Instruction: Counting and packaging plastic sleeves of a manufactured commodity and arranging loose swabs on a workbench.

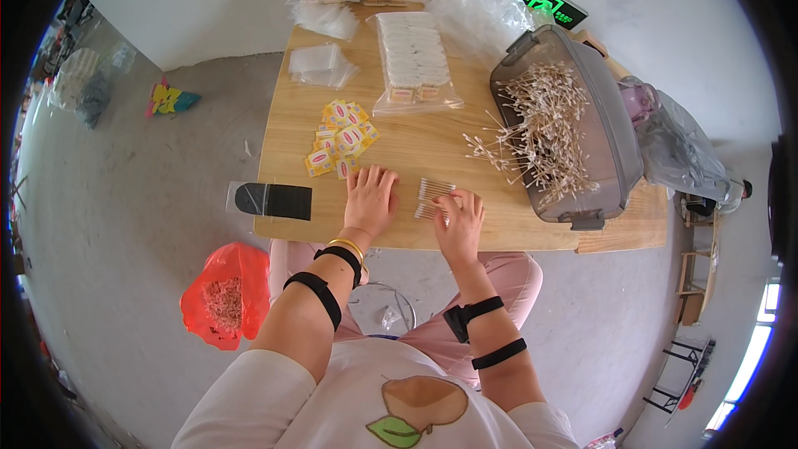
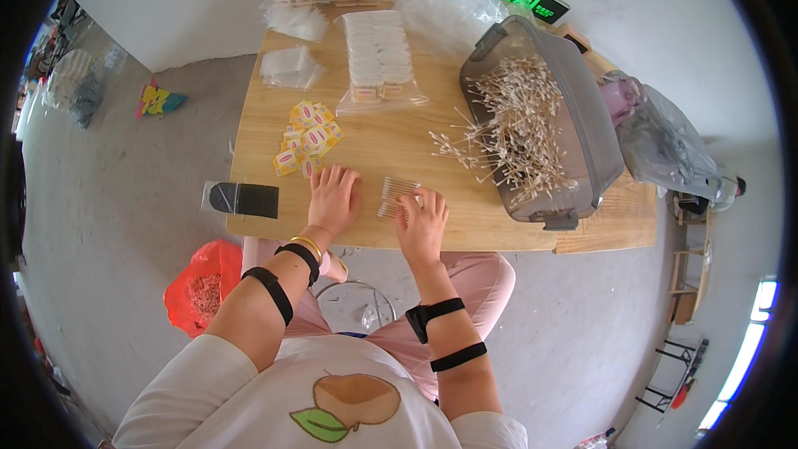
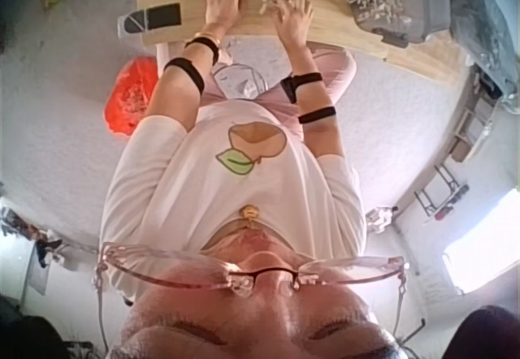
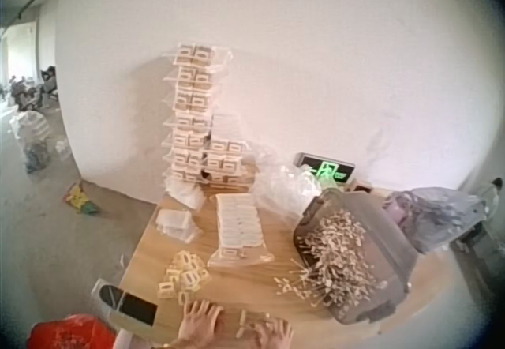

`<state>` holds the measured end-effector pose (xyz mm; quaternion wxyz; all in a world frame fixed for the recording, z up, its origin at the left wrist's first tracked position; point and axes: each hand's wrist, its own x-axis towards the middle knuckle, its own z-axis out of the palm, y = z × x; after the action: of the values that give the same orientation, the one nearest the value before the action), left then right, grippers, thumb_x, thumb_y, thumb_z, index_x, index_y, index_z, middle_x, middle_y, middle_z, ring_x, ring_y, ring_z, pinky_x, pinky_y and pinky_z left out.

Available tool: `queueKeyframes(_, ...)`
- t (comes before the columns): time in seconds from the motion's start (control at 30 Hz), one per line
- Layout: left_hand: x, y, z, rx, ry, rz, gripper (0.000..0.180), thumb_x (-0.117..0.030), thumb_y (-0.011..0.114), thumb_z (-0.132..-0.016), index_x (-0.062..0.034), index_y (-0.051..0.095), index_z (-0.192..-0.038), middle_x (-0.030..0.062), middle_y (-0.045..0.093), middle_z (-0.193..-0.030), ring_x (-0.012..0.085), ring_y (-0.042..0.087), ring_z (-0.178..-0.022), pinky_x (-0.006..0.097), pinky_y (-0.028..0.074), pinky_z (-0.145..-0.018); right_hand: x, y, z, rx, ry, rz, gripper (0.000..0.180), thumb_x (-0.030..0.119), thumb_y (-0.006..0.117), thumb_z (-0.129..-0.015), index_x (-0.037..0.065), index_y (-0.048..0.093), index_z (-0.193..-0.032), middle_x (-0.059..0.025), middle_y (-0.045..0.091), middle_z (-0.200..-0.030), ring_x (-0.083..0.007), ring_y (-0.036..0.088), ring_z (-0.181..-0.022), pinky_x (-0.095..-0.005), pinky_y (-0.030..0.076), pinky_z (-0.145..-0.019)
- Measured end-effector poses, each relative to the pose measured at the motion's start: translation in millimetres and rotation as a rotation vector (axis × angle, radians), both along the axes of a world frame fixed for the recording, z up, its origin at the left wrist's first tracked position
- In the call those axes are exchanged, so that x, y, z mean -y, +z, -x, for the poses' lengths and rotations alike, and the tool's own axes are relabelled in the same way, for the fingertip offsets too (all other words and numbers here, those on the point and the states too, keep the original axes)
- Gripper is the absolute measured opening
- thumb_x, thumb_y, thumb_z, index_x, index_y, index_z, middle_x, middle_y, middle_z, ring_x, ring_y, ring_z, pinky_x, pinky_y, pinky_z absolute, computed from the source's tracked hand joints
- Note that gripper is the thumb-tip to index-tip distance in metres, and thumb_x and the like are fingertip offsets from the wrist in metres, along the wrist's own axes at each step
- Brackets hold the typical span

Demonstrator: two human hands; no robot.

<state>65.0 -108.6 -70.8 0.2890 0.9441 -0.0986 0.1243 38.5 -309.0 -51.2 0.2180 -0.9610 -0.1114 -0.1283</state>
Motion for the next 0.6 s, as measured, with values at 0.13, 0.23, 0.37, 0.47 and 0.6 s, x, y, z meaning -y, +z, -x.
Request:
queueKeyframes(0.13, 0.5, -0.2, 0.3, -0.006, -0.001, 0.005, 0.025, -0.008, 0.064, -0.077, -0.0129, 0.059, -0.101, 0.0075, 0.057, -0.102, 0.03, 0.053, -0.104, 0.046, 0.037, -0.097, 2.1, -0.7, -5.3, 0.015, 0.01, -0.004, 0.021, 0.007, 0.071, -0.079, 0.015, 0.07, -0.099, -0.0064, 0.054, -0.112, -0.0322, 0.051, -0.109, -0.047, 0.04, -0.092)
queueKeyframes(0.23, 0.6, 0.5, 0.6, -0.005, -0.002, 0.006, 0.025, -0.008, 0.064, -0.077, -0.0128, 0.059, -0.101, 0.0075, 0.057, -0.102, 0.0299, 0.053, -0.104, 0.046, 0.037, -0.097, 0.9, 1.8, -7.5, -0.005, 0.02, 0.004, 0.02, 0.007, 0.07, -0.079, 0.015, 0.07, -0.096, -0.0069, 0.054, -0.112, -0.0321, 0.051, -0.11, -0.0471, 0.041, -0.092)
queueKeyframes(0.37, 0.6, 1.7, 0.8, -0.011, -0.003, 0.001, 0.025, -0.009, 0.063, -0.077, -0.0126, 0.059, -0.101, 0.0076, 0.057, -0.102, 0.03, 0.053, -0.104, 0.046, 0.037, -0.097, -0.8, 3.1, -7.7, -0.029, 0.022, 0.01, 0.019, 0.006, 0.071, -0.077, 0.014, 0.068, -0.095, -0.0085, 0.053, -0.112, -0.0324, 0.05, -0.111, -0.0475, 0.041, -0.093)
queueKeyframes(0.47, 0.4, 1.9, 0.8, -0.008, -0.005, 0.008, 0.025, -0.008, 0.063, -0.077, -0.0125, 0.059, -0.101, 0.0076, 0.057, -0.102, 0.0301, 0.053, -0.104, 0.046, 0.037, -0.097, -1.5, 6.0, -6.8, -0.047, 0.027, 0.022, 0.019, 0.006, 0.071, -0.078, 0.013, 0.068, -0.095, -0.0084, 0.053, -0.112, -0.0322, 0.05, -0.111, -0.0475, 0.041, -0.093)
queueKeyframes(0.6, 0.7, 1.3, 0.2, 0.001, -0.004, 0.011, 0.024, -0.008, 0.063, -0.077, -0.0122, 0.058, -0.101, 0.0078, 0.057, -0.102, 0.0301, 0.053, -0.104, 0.046, 0.037, -0.097, -2.5, 6.8, -5.8, -0.035, 0.029, 0.011, 0.02, 0.007, 0.071, -0.078, 0.013, 0.069, -0.097, -0.0082, 0.053, -0.112, -0.032, 0.05, -0.111, -0.0474, 0.04, -0.094)
